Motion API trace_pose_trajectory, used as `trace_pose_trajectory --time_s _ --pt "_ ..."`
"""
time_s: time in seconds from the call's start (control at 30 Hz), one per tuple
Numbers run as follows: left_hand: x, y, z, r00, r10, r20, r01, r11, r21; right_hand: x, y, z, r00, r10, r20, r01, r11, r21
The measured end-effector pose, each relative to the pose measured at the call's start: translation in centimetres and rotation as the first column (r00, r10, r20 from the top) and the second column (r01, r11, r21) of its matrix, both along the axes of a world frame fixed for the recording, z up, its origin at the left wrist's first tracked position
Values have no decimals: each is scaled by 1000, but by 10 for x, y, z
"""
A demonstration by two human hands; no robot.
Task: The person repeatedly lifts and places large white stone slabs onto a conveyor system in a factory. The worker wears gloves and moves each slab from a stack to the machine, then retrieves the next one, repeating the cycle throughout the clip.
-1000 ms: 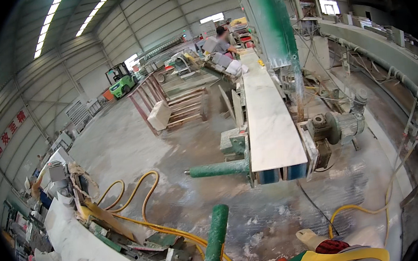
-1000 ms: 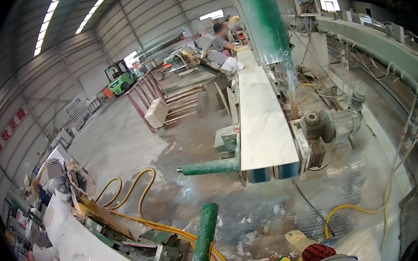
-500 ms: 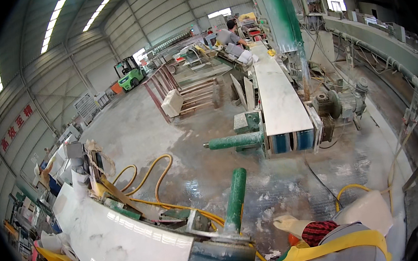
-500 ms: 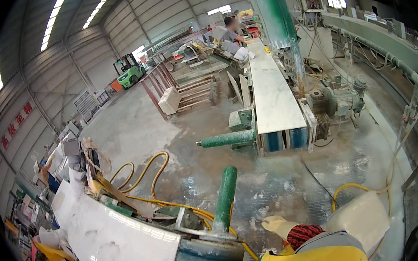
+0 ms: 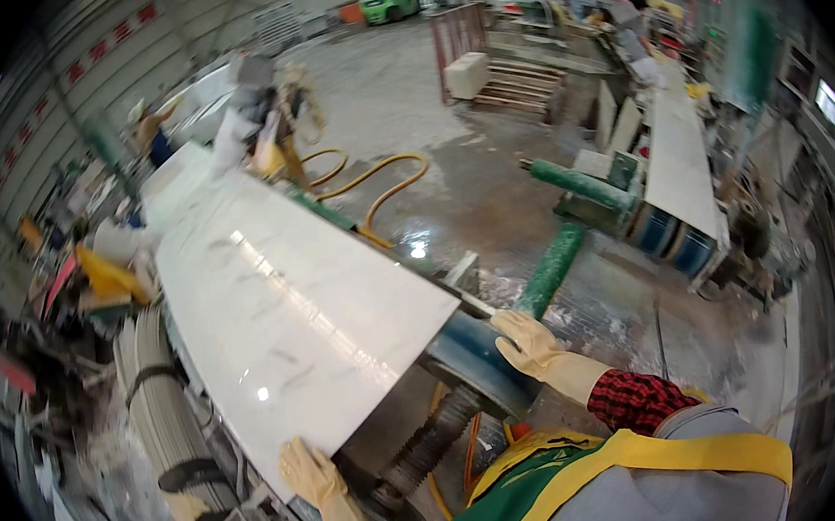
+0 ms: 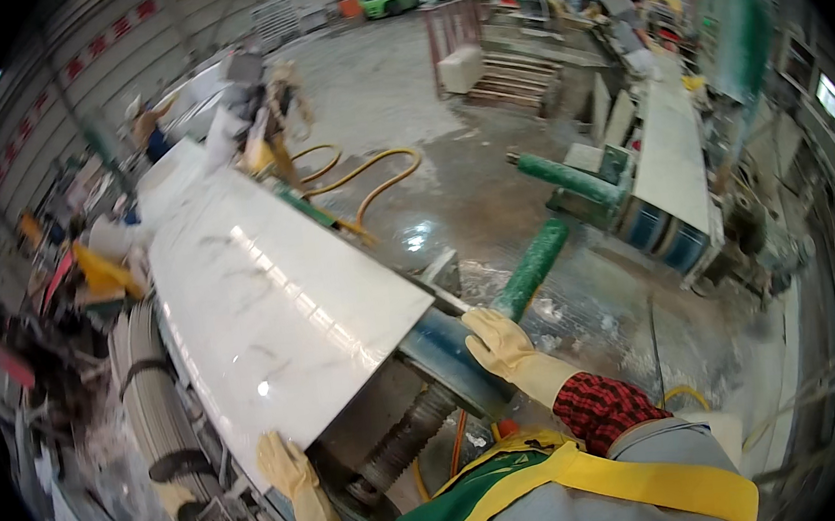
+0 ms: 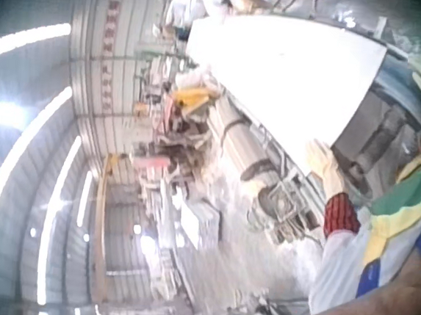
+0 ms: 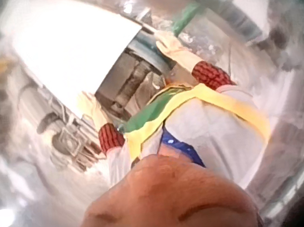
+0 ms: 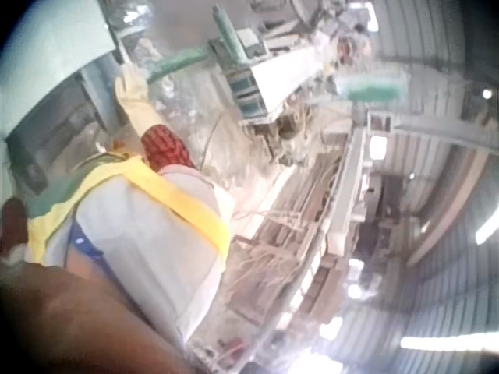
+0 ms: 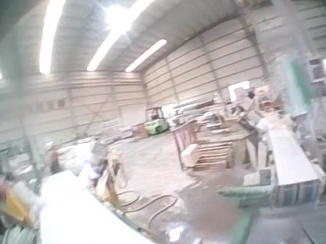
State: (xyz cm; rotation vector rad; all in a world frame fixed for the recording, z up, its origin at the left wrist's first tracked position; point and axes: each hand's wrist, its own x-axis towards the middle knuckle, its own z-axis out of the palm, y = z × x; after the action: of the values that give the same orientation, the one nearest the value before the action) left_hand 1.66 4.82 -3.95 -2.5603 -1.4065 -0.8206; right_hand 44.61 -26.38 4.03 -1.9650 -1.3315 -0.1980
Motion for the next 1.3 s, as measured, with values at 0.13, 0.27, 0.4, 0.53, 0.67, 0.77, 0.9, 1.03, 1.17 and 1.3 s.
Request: trace_pose_trajectory --time_s 0.13,0.27,0.4,0.53,0.67,0.77,0.9,1.03,1.17,1.3 --pt "5 -8 15 999 19 27 -19 1000 13 -5 61 11 958 149 247 -178 979 99" --pt "7 2 11 997 -7 74 14 995 -100 0 109 -3 982 182 45 -168 960 -223" --pt "10 -4 17 999 -1 -47 -3 997 -77 27 126 -16 937 289 195 -197 900 -388" --pt "8 -16 35 998 -27 -54 39 972 233 38 144 -35 920 266 288 -165 929 -331" --pt "9 -15 48 983 128 -129 -110 985 136 36 147 -47 945 248 213 -166 925 -341" --pt "11 -16 45 977 180 -118 -141 949 282 36 139 -40 948 282 144 -229 925 -305" --pt "0 -14 39 960 148 -238 -157 987 -18 35 134 -16 951 307 42 -280 909 -309" --pt "-6 -11 30 973 83 -214 -51 987 151 33 132 -7 951 308 25 -284 905 -317" --pt "-4 -15 24 987 100 -126 -68 968 240 31 130 -15 953 289 91 -261 935 -241" --pt "-1 -19 36 991 54 -119 -26 975 221 37 131 -24 932 311 185 -250 924 -290"
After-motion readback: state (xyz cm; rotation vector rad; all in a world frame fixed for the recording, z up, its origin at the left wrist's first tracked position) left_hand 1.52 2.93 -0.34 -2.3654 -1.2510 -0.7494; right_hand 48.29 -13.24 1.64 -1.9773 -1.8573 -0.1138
